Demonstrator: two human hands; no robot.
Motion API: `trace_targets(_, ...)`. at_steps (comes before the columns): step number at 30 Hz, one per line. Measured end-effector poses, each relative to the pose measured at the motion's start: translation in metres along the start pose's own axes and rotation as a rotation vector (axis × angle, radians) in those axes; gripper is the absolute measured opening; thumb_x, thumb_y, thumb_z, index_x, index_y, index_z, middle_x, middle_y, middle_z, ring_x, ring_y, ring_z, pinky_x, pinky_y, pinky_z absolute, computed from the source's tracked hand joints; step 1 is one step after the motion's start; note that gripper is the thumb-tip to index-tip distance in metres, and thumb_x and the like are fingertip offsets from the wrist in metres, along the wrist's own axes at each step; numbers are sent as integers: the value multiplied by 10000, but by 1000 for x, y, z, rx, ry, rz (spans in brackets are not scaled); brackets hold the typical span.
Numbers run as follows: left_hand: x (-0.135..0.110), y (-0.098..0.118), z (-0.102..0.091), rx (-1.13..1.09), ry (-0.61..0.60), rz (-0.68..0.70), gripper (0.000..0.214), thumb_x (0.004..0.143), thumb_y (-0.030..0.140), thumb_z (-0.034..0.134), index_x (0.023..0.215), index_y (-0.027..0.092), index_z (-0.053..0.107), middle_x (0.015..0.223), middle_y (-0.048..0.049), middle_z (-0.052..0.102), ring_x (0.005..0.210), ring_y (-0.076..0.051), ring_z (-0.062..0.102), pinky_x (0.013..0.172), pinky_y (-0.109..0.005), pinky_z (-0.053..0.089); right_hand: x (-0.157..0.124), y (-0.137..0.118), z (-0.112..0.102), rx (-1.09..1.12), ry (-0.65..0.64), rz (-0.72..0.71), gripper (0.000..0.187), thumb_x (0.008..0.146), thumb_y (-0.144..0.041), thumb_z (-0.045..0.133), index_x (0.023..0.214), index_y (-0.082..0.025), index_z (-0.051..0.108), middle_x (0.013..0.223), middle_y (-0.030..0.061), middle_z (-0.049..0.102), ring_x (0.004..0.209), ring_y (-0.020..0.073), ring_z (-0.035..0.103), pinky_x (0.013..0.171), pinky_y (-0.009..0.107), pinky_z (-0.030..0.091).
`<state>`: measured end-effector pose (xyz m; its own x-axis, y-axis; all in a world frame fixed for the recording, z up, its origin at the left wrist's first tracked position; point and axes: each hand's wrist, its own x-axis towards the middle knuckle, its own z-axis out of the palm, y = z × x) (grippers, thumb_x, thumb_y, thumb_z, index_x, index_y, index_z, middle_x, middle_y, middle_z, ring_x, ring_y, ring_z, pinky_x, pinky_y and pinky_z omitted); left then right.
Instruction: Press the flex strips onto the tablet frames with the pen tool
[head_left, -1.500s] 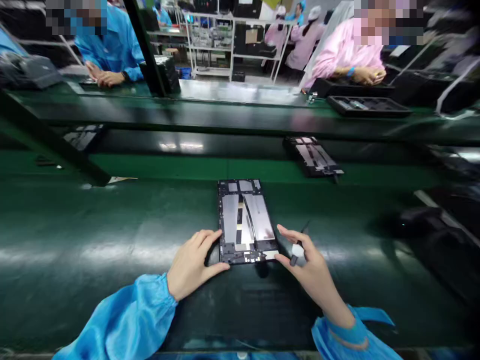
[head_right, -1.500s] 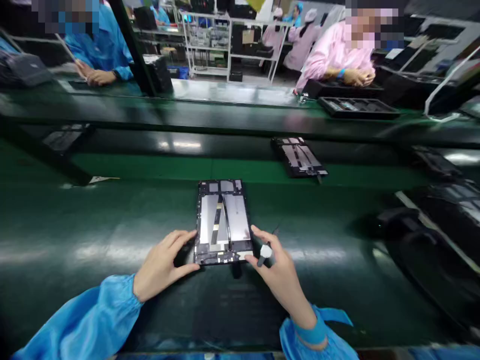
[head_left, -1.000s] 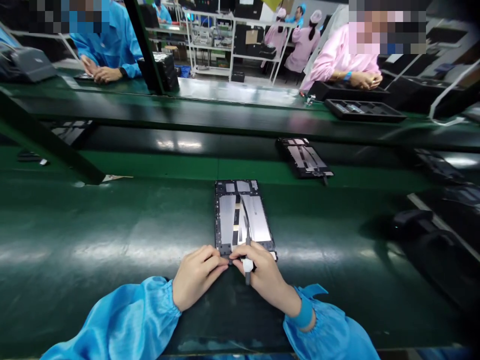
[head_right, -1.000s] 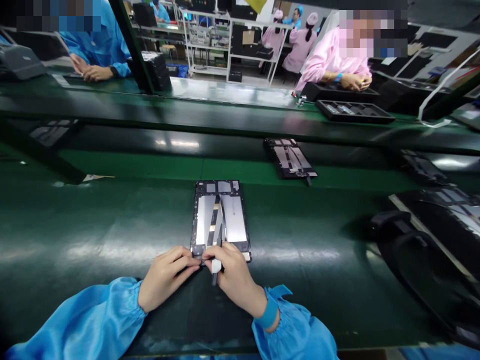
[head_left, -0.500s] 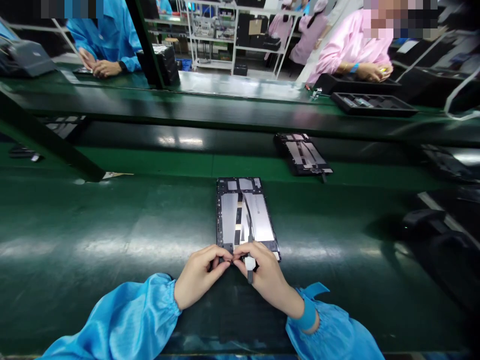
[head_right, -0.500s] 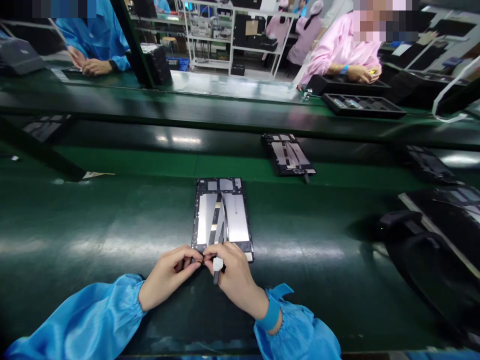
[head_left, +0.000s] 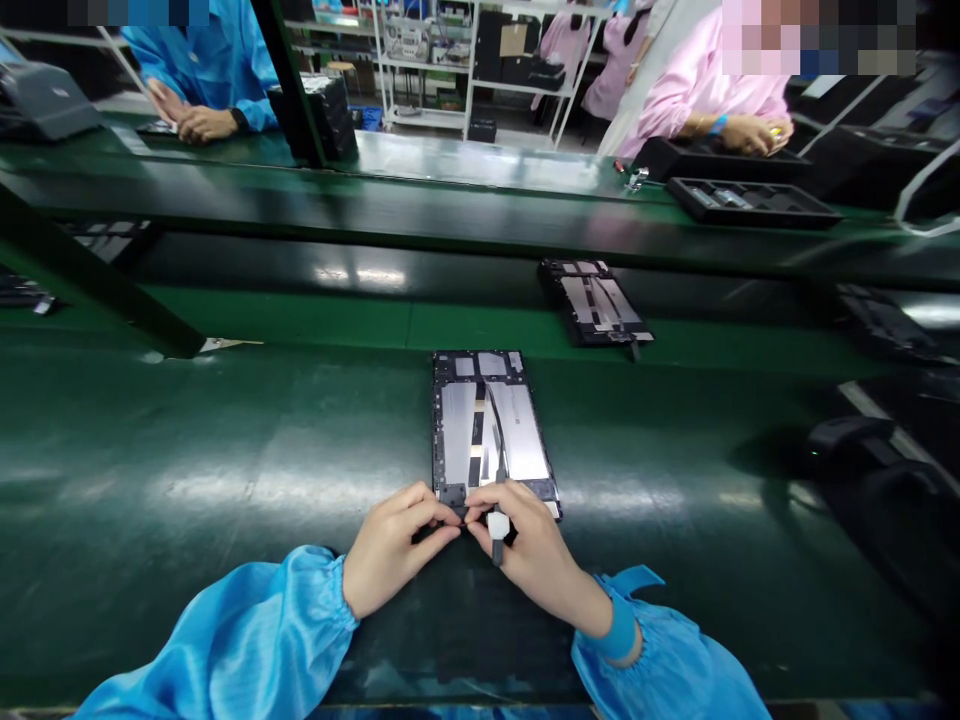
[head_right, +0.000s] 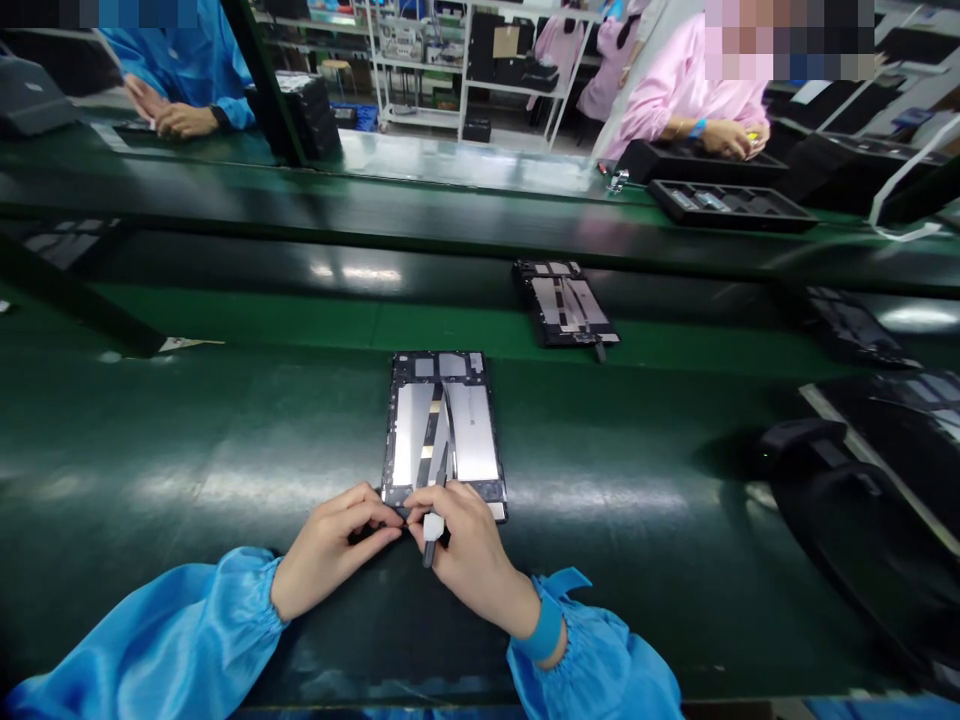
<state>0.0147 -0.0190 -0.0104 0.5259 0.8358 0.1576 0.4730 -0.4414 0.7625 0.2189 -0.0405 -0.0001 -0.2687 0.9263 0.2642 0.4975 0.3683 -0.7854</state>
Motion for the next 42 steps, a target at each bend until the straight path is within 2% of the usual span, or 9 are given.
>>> trace_targets(5, -2, 1, 0, 82, 9, 52, 159, 960, 290, 535, 920, 220, 672, 835, -6, 601, 739, -113, 593, 625, -205, 461, -1, 0, 2, -13, 32, -1, 278, 833, -67, 603, 1050, -238, 570, 842, 1, 694, 812, 200, 633, 737, 323, 478)
trace_targets(10, -5, 1, -2, 375, 88, 243, 158, 982, 263, 491, 996, 225, 643, 850, -12, 602, 758, -125, 589, 594, -213, 437, -3, 1, 5, -10, 35, -10, 305, 847, -51, 551, 1084, -242, 557, 844, 6, 692, 801, 207, 623, 733, 335, 465)
trace_targets(13, -6, 2, -6, 495, 93, 330, 164, 976, 218, 490, 1056, 220, 634, 863, -18, 612, 736, -130, 567, 571, -224, 422, -3, 2, 5, -8, 35, -24, 359, 826, -15, 545, 1105, -241, 547, 848, -5, 692, 799, 201, 610, 740, 331, 451)
trace_targets(19, -7, -3, -17, 481, 95, 401, 233, 958, 168, 517, 1160, 229, 616, 1000, -41, 647, 827, -146, 576, 685, -259, 485, -2, 4, 5, -24, 22, -37, 425, 784, 36, 515, 1103, -244, 543, 846, -10, 686, 792, 199, 589, 731, 323, 440)
trace_targets(24, -8, -6, -18, 534, 82, 483, 259, 953, 133, 503, 1159, 235, 623, 998, -40, 660, 815, -149, 590, 670, -272, 486, -2, 2, 4, -30, 20, -42, 422, 786, 29, 510, 1106, -245, 543, 848, -4, 686, 788, 203, 593, 726, 327, 448)
trace_targets(26, -8, -6, -15, 476, 97, 433, 240, 958, 163, 512, 1160, 237, 621, 976, -36, 658, 812, -143, 598, 675, -265, 495, -2, 2, 4, -32, 24, -43, 406, 794, 19, 509, 1100, -245, 548, 843, -2, 688, 783, 204, 600, 722, 328, 454)
trace_targets(29, -7, -3, -11, 297, 109, 278, 217, 964, 249, 534, 1160, 223, 622, 935, -37, 634, 829, -136, 609, 691, -244, 510, -3, 2, 3, -24, 30, -45, 370, 814, -1, 518, 1090, -245, 557, 851, -1, 695, 791, 200, 613, 721, 325, 460)
trace_targets(34, -4, -1, -3, 94, 25, 90, 190, 955, 310, 544, 1068, 230, 674, 879, -27, 596, 794, -134, 603, 663, -226, 501, -3, 3, 2, -5, 34, -25, 318, 844, -38, 533, 1083, -245, 563, 863, 8, 699, 814, 203, 630, 736, 331, 469)
trace_targets(42, -1, 3, 0, -4, 18, -5, 151, 940, 274, 555, 964, 224, 695, 840, -17, 572, 757, -126, 579, 642, -213, 476, -4, 5, 3, 22, 22, -20, 435, 808, 14, 512, 1150, -252, 548, 874, -1, 699, 834, 207, 613, 757, 337, 455)
